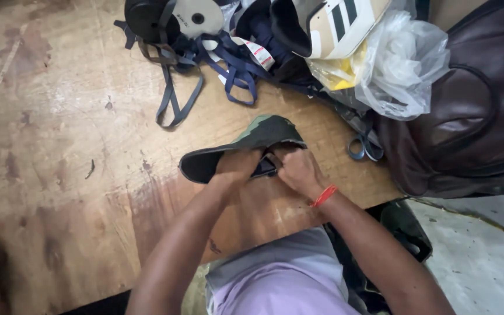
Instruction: The person handles fabric shoe upper components at a wooden workbench, turning each upper right-side out and pressing and smoothing the toe area by hand. They work through the uppers one at a time, setting finished pieces aside and picking up the next piece from the pile.
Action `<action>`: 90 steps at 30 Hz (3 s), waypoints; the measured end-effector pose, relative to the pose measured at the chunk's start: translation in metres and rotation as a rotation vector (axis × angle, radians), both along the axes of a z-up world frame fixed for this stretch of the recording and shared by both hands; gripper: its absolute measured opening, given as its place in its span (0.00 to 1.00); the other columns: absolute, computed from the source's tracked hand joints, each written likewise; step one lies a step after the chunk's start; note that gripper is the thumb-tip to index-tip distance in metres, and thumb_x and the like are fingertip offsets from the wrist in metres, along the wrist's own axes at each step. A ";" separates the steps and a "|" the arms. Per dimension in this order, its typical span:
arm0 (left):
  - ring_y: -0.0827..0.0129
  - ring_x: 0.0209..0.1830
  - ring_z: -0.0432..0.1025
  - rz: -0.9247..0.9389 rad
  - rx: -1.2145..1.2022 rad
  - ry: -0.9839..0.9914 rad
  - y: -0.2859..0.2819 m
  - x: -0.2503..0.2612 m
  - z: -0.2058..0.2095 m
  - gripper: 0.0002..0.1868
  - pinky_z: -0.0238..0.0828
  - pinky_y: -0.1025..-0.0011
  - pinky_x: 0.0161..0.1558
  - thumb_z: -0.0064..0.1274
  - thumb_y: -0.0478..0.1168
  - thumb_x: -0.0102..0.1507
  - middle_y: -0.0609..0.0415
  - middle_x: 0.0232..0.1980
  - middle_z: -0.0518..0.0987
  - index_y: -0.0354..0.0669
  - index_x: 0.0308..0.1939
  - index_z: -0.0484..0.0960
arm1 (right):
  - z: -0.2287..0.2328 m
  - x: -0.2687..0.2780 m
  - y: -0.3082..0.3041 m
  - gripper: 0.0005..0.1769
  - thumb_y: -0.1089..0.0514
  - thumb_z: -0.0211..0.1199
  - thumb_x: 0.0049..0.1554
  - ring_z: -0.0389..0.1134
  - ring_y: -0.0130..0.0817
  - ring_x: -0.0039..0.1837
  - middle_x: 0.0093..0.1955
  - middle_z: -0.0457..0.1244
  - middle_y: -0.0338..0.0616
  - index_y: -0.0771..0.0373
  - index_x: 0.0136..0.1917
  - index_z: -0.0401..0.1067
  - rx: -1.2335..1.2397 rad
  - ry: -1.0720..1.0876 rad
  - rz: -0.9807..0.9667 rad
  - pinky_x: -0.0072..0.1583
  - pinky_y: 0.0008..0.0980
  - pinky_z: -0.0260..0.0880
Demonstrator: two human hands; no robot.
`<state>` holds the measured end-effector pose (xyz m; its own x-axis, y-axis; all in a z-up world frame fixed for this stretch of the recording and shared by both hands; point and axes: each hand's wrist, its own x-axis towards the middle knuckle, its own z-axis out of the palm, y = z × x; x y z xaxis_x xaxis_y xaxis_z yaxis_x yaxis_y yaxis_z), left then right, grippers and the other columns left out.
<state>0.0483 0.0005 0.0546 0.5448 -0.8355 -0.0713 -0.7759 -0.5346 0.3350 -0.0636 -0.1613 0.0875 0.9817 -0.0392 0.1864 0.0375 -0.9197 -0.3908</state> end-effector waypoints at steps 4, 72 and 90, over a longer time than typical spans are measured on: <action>0.45 0.64 0.70 0.188 -0.113 0.014 -0.010 0.004 -0.037 0.20 0.64 0.53 0.64 0.39 0.42 0.69 0.38 0.63 0.77 0.37 0.59 0.77 | 0.006 -0.007 -0.005 0.14 0.53 0.61 0.58 0.71 0.59 0.47 0.45 0.70 0.58 0.62 0.50 0.81 0.236 -0.017 -0.067 0.47 0.51 0.70; 0.41 0.67 0.64 0.100 -0.366 0.136 0.048 -0.060 -0.061 0.25 0.58 0.50 0.65 0.40 0.39 0.66 0.35 0.69 0.71 0.42 0.68 0.71 | -0.001 -0.025 0.038 0.18 0.57 0.60 0.58 0.68 0.51 0.64 0.62 0.68 0.51 0.55 0.62 0.77 0.163 0.075 0.100 0.64 0.49 0.68; 0.43 0.67 0.68 0.262 -0.136 0.186 0.033 -0.055 0.076 0.35 0.62 0.54 0.68 0.40 0.59 0.73 0.31 0.67 0.72 0.35 0.73 0.66 | 0.011 -0.031 0.028 0.12 0.58 0.59 0.58 0.74 0.46 0.53 0.49 0.71 0.50 0.62 0.54 0.75 0.328 0.471 0.348 0.54 0.42 0.74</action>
<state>-0.0069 0.0332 0.1301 0.7304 -0.6774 -0.0870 -0.5370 -0.6483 0.5398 -0.0947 -0.1329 0.0983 0.9211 0.3125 -0.2323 0.0675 -0.7157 -0.6951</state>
